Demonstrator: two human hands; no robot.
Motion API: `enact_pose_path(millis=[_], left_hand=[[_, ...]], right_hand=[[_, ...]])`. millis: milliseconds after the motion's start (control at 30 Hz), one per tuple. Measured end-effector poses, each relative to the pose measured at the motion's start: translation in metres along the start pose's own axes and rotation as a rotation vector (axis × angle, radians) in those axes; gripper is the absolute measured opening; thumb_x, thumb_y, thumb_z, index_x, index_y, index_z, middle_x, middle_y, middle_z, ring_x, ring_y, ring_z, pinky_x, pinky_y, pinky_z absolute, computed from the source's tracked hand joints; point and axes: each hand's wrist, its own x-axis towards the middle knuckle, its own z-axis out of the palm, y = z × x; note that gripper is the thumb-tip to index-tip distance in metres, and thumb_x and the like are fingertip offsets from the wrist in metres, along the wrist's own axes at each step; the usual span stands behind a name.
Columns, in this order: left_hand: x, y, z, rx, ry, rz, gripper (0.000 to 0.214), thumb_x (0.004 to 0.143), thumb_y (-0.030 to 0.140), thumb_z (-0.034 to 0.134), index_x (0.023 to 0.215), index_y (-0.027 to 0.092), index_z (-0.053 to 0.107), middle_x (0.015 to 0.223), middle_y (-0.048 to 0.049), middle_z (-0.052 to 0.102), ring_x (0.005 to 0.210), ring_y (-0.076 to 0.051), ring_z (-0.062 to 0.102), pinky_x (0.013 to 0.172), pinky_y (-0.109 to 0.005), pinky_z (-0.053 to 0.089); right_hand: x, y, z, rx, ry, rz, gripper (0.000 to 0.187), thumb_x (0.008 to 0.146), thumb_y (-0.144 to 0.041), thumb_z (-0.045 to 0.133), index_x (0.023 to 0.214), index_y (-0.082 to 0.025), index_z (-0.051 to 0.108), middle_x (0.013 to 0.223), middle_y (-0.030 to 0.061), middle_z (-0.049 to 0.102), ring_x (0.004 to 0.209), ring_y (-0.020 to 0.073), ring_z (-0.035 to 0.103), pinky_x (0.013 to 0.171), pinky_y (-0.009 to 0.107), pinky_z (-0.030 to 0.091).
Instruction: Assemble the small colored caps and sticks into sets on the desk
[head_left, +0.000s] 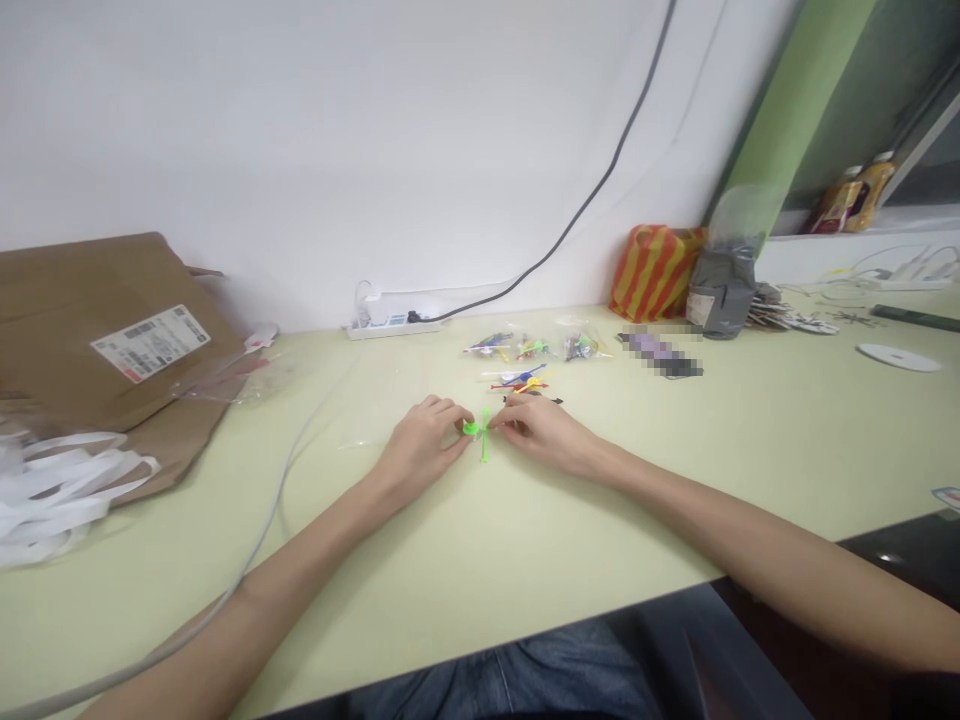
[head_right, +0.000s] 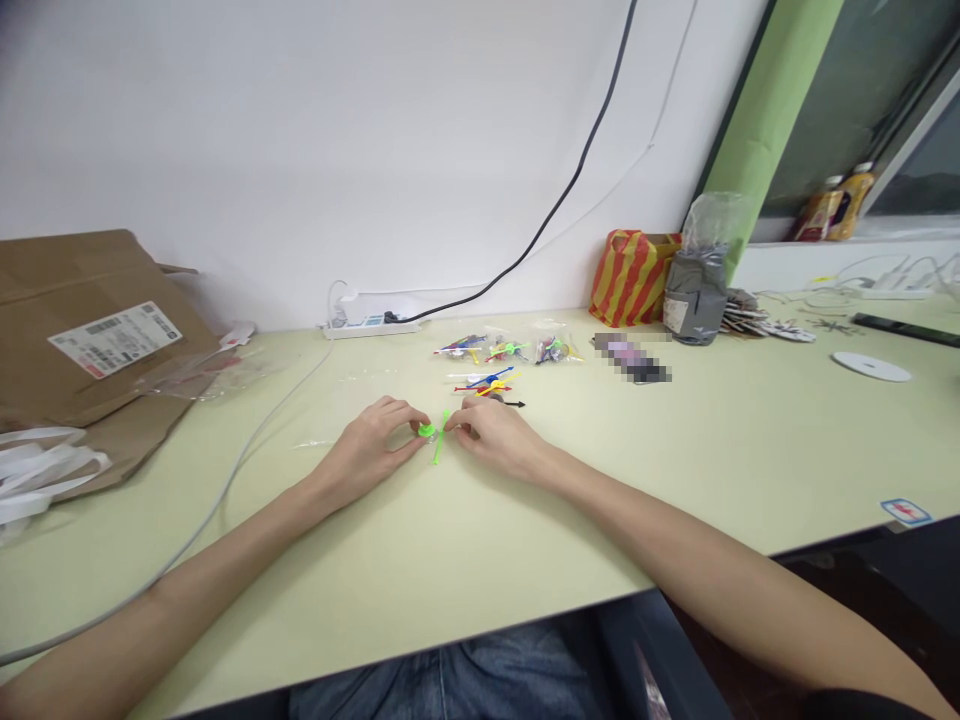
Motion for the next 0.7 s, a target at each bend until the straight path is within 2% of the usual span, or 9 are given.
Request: enact_pose_path(millis=[100,300,367,433,500,567,700], left_hand=[[0.0,0.0,0.0,0.002,0.006,-0.022,0.012,0.09,0.025,0.058,0.099,0.024,0.066,0.096,-0.0027,0.069,0.1,-0.024,0.057,0.084,-0.037,0.047],[0.0,0.001,-0.002,-0.015,-0.009,-0.005,0.013,0.091,0.026,0.057,0.101,0.023,0.066,0.093,-0.0025,0.068,0.097,-0.023,0.057,0.085,-0.037,0.047],[0.0,0.002,-0.002,-0.016,-0.011,0.006,0.015,0.091,0.025,0.057,0.103,0.023,0.065,0.093,-0.0022,0.068,0.098,-0.023,0.057,0.086,-0.037,0.047],[0.0,0.003,-0.003,-0.012,-0.016,0.003,0.019,0.091,0.024,0.056,0.107,0.023,0.064,0.093,-0.002,0.069,0.1,-0.023,0.057,0.087,-0.038,0.047],[0.0,0.005,-0.004,-0.01,-0.025,-0.01,0.023,0.091,0.025,0.056,0.113,0.024,0.063,0.093,-0.0019,0.069,0.101,-0.024,0.057,0.088,-0.038,0.047],[-0.001,0.006,-0.004,-0.014,-0.029,-0.016,0.026,0.091,0.025,0.056,0.115,0.024,0.062,0.093,-0.0022,0.069,0.102,-0.024,0.057,0.088,-0.039,0.047],[-0.003,0.006,-0.005,-0.031,-0.003,-0.029,0.029,0.093,0.03,0.054,0.12,0.023,0.061,0.095,-0.0032,0.068,0.104,-0.024,0.058,0.09,-0.04,0.047]], right_hand=[[0.0,0.001,0.001,0.019,0.018,0.007,0.035,0.091,-0.006,0.05,0.11,-0.019,0.075,0.089,0.0058,0.063,0.08,0.0155,0.057,0.075,0.026,0.04],[0.0,-0.001,0.003,-0.003,0.005,-0.039,0.035,0.09,-0.006,0.05,0.108,-0.021,0.076,0.084,0.0045,0.058,0.076,0.0148,0.055,0.07,0.025,0.038],[0.002,0.003,0.001,0.027,0.058,-0.03,0.034,0.09,-0.004,0.05,0.107,-0.018,0.076,0.088,0.0055,0.061,0.078,0.015,0.057,0.071,0.025,0.04],[0.004,0.013,-0.004,0.038,0.164,-0.001,0.032,0.09,-0.004,0.049,0.103,-0.016,0.076,0.093,0.007,0.064,0.083,0.0162,0.059,0.075,0.027,0.042],[0.006,0.027,-0.012,-0.018,0.28,0.045,0.029,0.09,-0.006,0.05,0.099,-0.016,0.076,0.096,0.0083,0.065,0.09,0.0187,0.059,0.08,0.029,0.042],[0.007,0.044,-0.021,-0.105,0.328,0.111,0.024,0.09,-0.009,0.054,0.094,-0.018,0.076,0.096,0.0085,0.066,0.095,0.0211,0.058,0.083,0.031,0.042],[0.007,0.066,-0.026,-0.15,0.197,0.213,0.012,0.088,-0.021,0.064,0.085,-0.019,0.075,0.085,0.0056,0.068,0.084,0.0206,0.058,0.076,0.031,0.04]])
